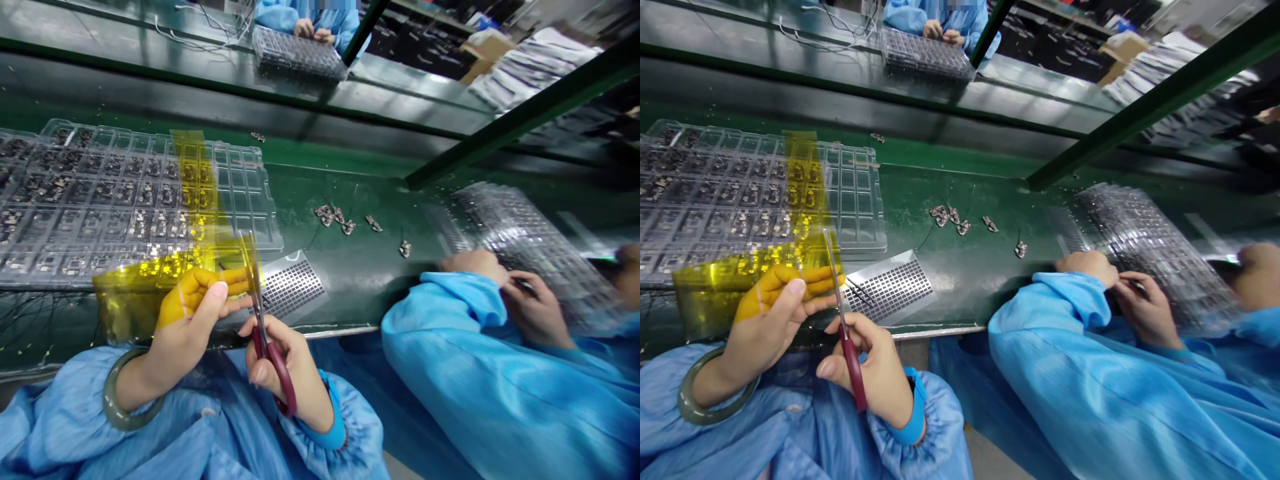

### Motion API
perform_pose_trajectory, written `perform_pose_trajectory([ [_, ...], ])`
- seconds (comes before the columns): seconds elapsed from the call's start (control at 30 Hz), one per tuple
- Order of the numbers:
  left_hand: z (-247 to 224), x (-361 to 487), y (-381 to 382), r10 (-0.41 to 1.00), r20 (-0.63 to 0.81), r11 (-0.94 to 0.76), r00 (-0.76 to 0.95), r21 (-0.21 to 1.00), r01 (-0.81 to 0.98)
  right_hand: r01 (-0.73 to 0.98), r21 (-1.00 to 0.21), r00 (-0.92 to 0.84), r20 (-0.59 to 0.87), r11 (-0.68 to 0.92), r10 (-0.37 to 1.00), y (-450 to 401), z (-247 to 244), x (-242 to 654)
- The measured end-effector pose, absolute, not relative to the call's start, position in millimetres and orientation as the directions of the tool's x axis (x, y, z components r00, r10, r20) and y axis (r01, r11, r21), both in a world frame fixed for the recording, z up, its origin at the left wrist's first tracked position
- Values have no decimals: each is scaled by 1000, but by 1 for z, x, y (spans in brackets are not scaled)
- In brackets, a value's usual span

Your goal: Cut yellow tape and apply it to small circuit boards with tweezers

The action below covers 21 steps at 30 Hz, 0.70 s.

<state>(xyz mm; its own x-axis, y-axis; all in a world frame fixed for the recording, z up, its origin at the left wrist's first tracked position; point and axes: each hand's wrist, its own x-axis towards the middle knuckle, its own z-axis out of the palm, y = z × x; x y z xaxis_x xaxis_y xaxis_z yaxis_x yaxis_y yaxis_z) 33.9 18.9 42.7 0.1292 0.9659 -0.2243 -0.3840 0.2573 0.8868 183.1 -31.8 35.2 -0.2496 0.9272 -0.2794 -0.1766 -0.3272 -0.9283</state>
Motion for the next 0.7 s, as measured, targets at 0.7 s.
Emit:
perform_pose_trajectory([
  [0.7,46,24,16,981,-139,145,134,989,-34,-164,-945,-243,-239,-282,940,-27,39,183],
])
